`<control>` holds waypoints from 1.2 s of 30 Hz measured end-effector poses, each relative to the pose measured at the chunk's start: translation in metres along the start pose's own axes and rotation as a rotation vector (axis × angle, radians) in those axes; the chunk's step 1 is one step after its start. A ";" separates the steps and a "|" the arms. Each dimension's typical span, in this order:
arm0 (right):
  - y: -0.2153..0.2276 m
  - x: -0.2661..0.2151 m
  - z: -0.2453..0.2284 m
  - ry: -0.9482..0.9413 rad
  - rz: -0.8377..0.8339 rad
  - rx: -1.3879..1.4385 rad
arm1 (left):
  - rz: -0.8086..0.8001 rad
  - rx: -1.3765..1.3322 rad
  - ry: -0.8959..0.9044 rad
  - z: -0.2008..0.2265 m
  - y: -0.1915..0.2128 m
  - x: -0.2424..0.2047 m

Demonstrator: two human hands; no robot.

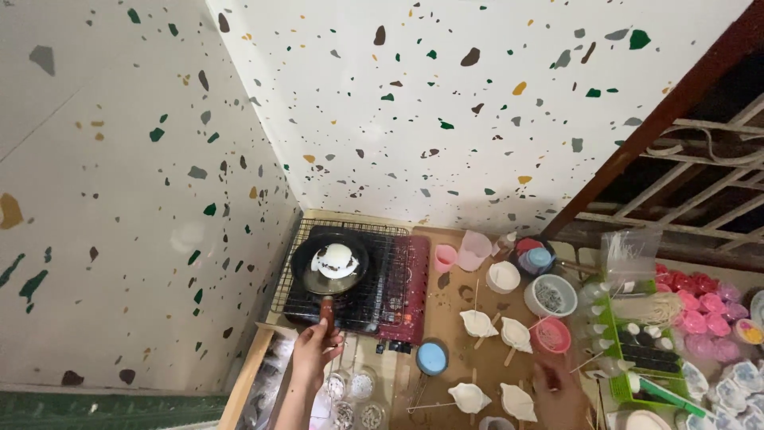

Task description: Assembling and decorating small floral wax items by dipping them in melted wax and powder

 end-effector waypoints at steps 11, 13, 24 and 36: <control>-0.165 -0.080 -0.079 0.003 -0.499 0.122 | 0.017 -0.040 0.107 -0.024 0.019 0.017; -0.185 -0.088 -0.098 0.117 -0.523 0.006 | -0.005 -0.031 0.118 -0.019 0.012 0.007; -0.260 -0.090 -0.140 0.472 -0.505 -0.465 | 0.061 -0.035 0.304 -0.028 0.034 -0.020; -0.306 -0.089 -0.119 0.590 -0.493 -0.653 | 0.132 0.016 0.198 -0.143 0.141 0.073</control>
Point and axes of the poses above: each hand's wrist, its own x-axis towards the middle knuckle, its own y-axis out of the back of the hand, z = x × y, the point moved 1 cm from there along x, towards the middle knuckle, and after that the axes turned 10 degrees about y, right-handed, at the moved point
